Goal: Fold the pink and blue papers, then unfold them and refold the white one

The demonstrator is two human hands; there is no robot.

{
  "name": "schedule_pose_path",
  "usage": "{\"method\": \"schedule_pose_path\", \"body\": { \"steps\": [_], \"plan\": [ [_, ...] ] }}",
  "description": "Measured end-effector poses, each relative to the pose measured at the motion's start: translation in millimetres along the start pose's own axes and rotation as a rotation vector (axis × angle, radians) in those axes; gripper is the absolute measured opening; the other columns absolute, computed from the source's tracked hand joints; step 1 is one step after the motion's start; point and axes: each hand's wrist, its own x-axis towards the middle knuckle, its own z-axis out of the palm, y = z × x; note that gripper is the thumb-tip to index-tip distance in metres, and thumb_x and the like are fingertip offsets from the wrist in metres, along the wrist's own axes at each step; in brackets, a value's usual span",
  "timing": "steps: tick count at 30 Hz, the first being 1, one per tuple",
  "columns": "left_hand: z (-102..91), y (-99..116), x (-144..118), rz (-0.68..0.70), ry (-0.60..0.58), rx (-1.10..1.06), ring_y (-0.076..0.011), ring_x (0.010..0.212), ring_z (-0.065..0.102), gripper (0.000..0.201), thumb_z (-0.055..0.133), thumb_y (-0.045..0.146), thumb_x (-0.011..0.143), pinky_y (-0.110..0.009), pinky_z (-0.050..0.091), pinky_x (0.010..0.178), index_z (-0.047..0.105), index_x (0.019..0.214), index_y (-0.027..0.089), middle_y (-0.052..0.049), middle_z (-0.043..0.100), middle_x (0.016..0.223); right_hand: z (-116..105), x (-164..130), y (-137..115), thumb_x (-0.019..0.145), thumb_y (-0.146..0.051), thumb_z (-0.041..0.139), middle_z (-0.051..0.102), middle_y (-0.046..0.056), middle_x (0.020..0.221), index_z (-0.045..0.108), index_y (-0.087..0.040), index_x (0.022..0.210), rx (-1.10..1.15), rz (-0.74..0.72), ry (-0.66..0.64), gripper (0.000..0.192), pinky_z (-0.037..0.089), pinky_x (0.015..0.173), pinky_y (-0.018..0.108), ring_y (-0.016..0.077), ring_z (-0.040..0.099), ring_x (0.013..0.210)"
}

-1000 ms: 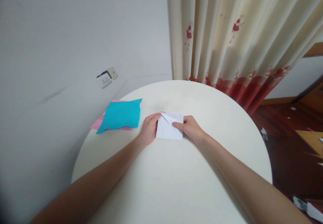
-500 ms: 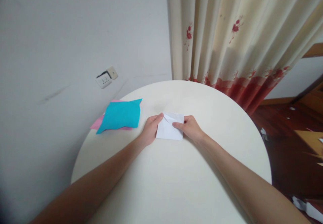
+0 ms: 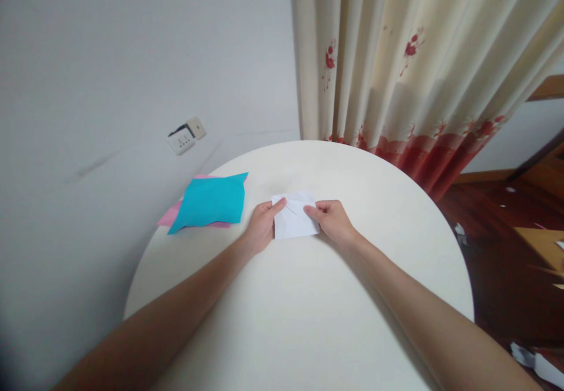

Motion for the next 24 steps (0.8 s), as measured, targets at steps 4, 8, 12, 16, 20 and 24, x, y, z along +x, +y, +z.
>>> {"method": "schedule_pose_path", "body": {
  "steps": [4, 8, 12, 16, 20, 24],
  "plan": [
    [-0.5, -2, 0, 0.027, 0.019, 0.025, -0.0232, 0.072, 0.07, 0.045, 0.082, 0.046, 0.068, -0.033, 0.054, 0.067, 0.073, 0.091, 0.01, -0.013, 0.076, 0.087, 2, 0, 0, 0.072, -0.06, 0.071, 0.055, 0.0, 0.053, 0.063, -0.014, 0.059, -0.015, -0.027, 0.045, 0.048, 0.027, 0.048, 0.025, 0.0092, 0.04, 0.049],
    [-1.3, -6, -1, 0.05, 0.001, 0.15, -0.0199, 0.064, 0.068, 0.042, 0.082, 0.047, 0.068, -0.03, 0.053, 0.061, 0.073, 0.084, 0.009, -0.011, 0.075, 0.079, 7, -2, 2, 0.061, -0.051, 0.082, 0.069, 0.007, 0.073, 0.073, -0.01, 0.079, 0.066, 0.005, 0.023, 0.045, 0.039, 0.054, 0.027, 0.0146, 0.054, 0.058],
    [-0.5, -6, -2, 0.072, -0.011, 0.242, -0.0203, 0.067, 0.069, 0.041, 0.086, 0.042, 0.062, -0.029, 0.053, 0.062, 0.075, 0.085, 0.01, -0.01, 0.076, 0.082, 8, -3, 8, 0.063, -0.049, 0.081, 0.071, 0.01, 0.073, 0.074, -0.009, 0.079, 0.064, -0.008, 0.015, 0.044, 0.041, 0.053, 0.028, 0.0167, 0.057, 0.057],
    [1.5, -5, -3, 0.055, 0.025, 0.247, -0.0214, 0.067, 0.069, 0.042, 0.088, 0.039, 0.059, -0.03, 0.054, 0.061, 0.075, 0.085, 0.009, -0.011, 0.076, 0.083, 7, -1, 12, 0.067, -0.048, 0.078, 0.07, 0.008, 0.07, 0.075, -0.009, 0.078, 0.015, -0.047, -0.001, 0.041, 0.039, 0.051, 0.027, 0.0151, 0.055, 0.055],
    [1.9, -6, -2, 0.06, 0.086, 0.151, -0.0227, 0.071, 0.071, 0.044, 0.089, 0.038, 0.059, -0.032, 0.056, 0.065, 0.075, 0.09, 0.01, -0.013, 0.077, 0.09, 2, 2, 9, 0.069, -0.049, 0.076, 0.069, 0.006, 0.068, 0.073, -0.011, 0.073, -0.021, -0.103, 0.006, 0.039, 0.037, 0.051, 0.026, 0.0137, 0.053, 0.055],
    [-0.9, -6, 0, 0.066, 0.112, 0.018, -0.0253, 0.078, 0.072, 0.05, 0.09, 0.036, 0.057, -0.036, 0.057, 0.072, 0.074, 0.096, 0.01, -0.015, 0.076, 0.099, -9, 6, -2, 0.071, -0.048, 0.074, 0.068, 0.007, 0.064, 0.071, -0.012, 0.066, -0.121, -0.192, 0.106, 0.036, 0.041, 0.056, 0.028, 0.015, 0.056, 0.058]
  ]
}}
